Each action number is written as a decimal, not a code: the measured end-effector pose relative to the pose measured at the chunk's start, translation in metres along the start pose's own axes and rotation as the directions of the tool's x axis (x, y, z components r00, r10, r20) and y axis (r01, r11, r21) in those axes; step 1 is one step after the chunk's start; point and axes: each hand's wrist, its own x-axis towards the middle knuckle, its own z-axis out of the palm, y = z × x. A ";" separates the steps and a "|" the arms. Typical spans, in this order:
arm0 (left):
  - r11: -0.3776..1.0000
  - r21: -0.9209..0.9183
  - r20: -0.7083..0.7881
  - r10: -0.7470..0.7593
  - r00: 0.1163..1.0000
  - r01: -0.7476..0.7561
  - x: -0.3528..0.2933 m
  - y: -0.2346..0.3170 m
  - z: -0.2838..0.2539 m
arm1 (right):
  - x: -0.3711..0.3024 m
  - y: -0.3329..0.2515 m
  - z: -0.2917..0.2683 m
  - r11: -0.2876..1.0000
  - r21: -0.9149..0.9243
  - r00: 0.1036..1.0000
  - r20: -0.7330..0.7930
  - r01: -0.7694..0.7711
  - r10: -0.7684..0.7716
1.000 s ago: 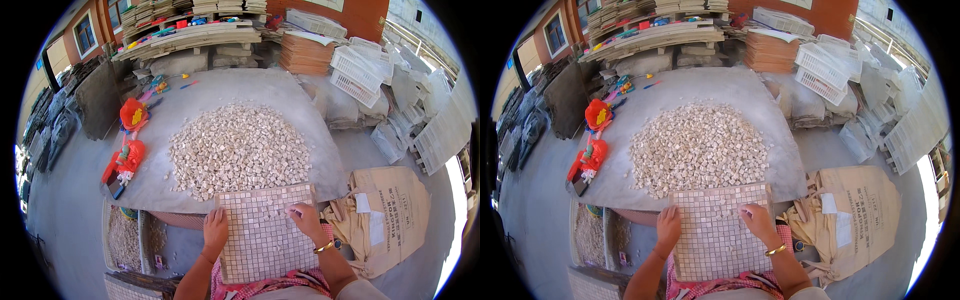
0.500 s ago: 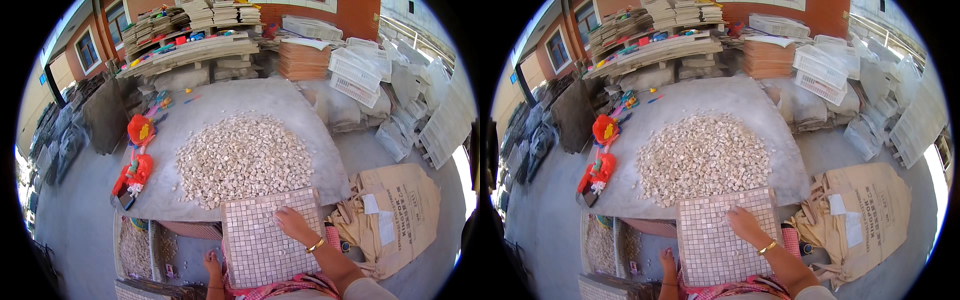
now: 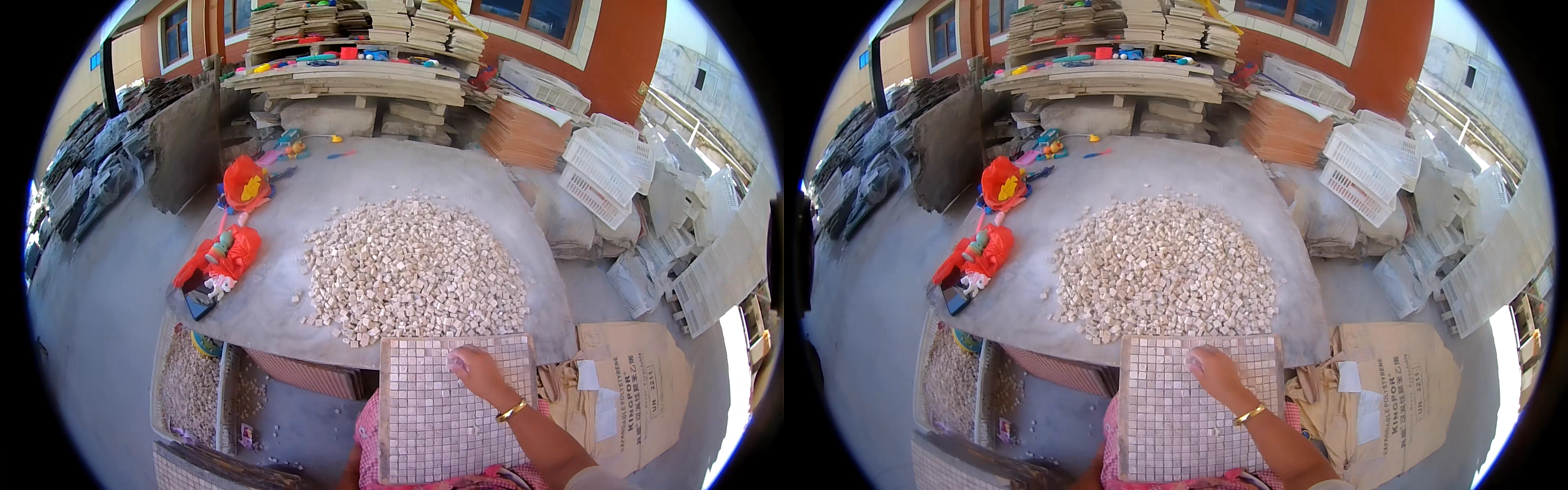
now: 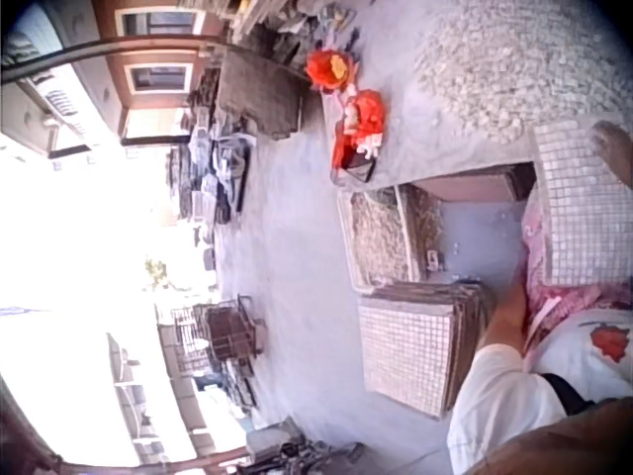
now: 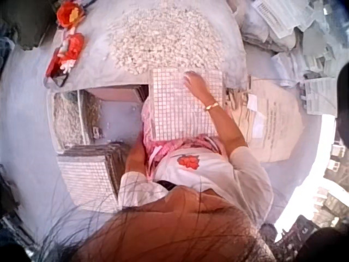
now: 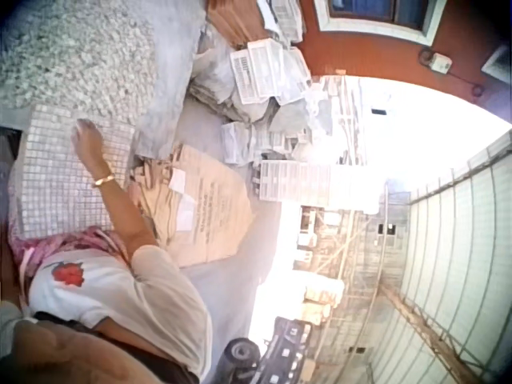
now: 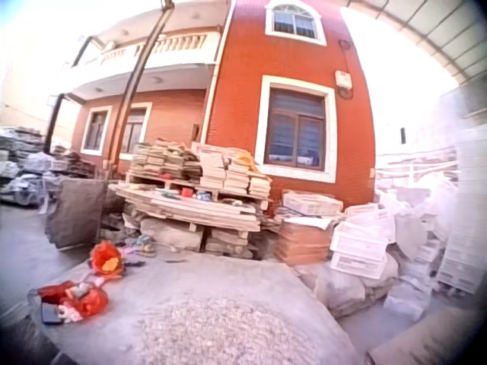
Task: The person places small white cubes onto a grid board, filling the squares by hand. They pick up cubes from a large pile on a table and arrange them into the grid, occasionally adjusting the board's position.
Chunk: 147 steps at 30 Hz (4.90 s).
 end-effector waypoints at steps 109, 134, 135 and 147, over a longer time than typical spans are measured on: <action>-0.763 0.301 0.928 0.372 -0.009 -0.572 -0.122 0.051 0.292 | -0.008 0.052 -0.002 0.990 -0.140 0.995 -0.101 -0.007 -0.007; -0.829 0.403 0.915 0.362 0.177 -0.387 -0.130 0.053 0.287 | -0.057 0.053 -0.014 0.981 -0.190 0.994 -0.089 0.044 -0.062; -0.831 0.406 0.914 0.365 0.179 -0.380 -0.130 0.055 0.286 | -0.054 0.052 -0.012 0.976 -0.215 0.993 -0.097 0.038 -0.060; -0.879 0.211 0.973 0.231 0.006 -0.427 -0.121 0.069 0.283 | -0.021 0.044 -0.024 0.909 -0.392 0.989 0.076 0.143 -0.123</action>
